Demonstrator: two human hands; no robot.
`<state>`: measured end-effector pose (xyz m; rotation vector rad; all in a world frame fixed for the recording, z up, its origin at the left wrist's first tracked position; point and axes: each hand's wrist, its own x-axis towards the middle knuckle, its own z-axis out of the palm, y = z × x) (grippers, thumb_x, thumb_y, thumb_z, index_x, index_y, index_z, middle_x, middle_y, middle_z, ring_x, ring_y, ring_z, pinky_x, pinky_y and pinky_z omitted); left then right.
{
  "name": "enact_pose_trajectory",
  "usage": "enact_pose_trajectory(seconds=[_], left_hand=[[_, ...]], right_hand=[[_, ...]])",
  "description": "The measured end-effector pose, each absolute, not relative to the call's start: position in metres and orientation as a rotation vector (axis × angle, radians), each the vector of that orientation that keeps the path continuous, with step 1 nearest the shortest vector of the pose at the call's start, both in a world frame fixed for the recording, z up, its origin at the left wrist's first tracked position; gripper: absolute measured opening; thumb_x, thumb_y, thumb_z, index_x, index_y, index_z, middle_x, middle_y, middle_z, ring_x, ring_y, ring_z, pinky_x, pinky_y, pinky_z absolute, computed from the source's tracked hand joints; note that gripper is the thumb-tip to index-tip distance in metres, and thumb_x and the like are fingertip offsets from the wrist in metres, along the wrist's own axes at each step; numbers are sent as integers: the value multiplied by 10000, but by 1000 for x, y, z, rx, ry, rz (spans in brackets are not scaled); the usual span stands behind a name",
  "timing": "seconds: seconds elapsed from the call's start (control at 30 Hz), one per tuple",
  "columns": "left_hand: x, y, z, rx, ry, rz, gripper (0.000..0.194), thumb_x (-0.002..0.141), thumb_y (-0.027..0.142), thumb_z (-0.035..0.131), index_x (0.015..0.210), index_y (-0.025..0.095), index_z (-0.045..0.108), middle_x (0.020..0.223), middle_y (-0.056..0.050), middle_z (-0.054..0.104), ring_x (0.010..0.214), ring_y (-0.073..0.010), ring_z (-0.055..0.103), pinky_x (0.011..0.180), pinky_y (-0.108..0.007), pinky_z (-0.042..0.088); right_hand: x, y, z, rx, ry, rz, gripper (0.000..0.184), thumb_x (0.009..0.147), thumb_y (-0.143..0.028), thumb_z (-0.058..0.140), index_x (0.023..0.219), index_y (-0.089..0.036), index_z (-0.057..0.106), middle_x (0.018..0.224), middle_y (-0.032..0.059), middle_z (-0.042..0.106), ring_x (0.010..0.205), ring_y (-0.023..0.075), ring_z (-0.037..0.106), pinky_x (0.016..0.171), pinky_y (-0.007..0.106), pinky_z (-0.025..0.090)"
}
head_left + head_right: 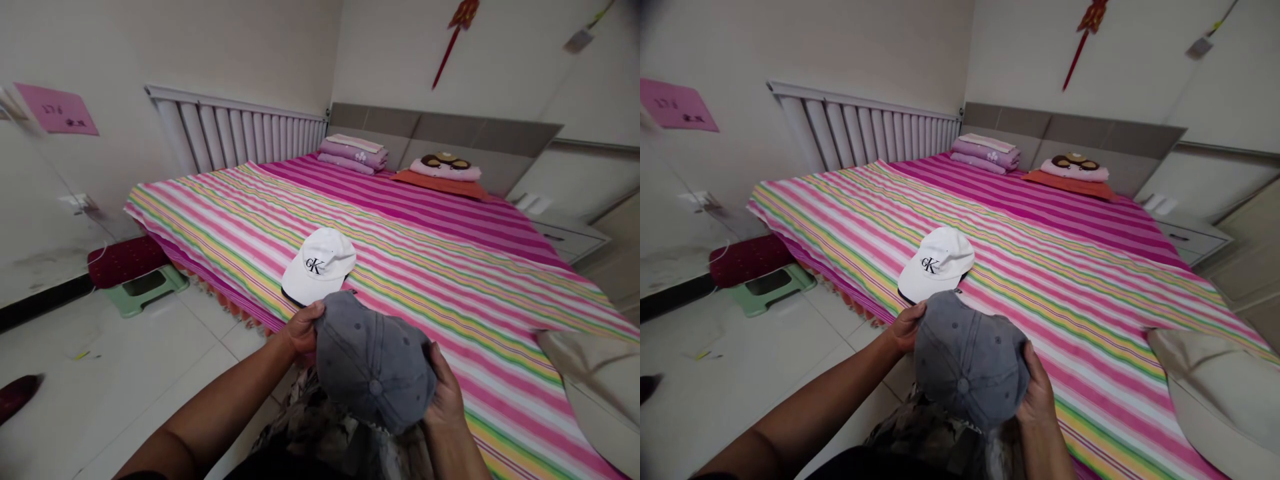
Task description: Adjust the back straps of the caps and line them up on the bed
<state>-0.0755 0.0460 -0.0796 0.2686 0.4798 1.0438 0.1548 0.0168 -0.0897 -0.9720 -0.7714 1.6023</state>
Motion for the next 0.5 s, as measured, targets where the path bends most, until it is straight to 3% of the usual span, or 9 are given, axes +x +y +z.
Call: enact_pose_trajectory(seconds=[0.13,0.27,0.37,0.5], left_hand=[[-77,45,-72,368,518,1031,206,699,85,564,893,87,632,629,-83,659,612,-239,644,696,-379,484],[-80,46,-58,525,552,1024,179,655,11,570,805,60,654,602,-83,649,507,-192,603,570,-292,462],[-81,44,-48,597,552,1037,112,678,94,622,777,55,659,628,-95,646,547,-182,602,563,-257,450],[-77,39,-41,701,532,1036,214,668,177,677,837,45,660,701,-112,661,567,-163,597,552,-226,447]], right_hand=[[166,16,-96,-941,-750,1587,249,631,-462,672,729,-234,700,696,74,728,956,325,620,925,533,398],[163,9,-84,-918,-619,1637,305,575,-509,703,726,-245,702,726,62,732,864,321,655,898,516,427],[157,2,-70,-922,-646,1622,309,561,-457,733,793,-255,697,814,62,732,903,316,644,904,495,428],[155,-8,-60,-926,-699,1617,439,515,-325,780,935,-253,675,859,77,726,935,319,630,916,478,421]])
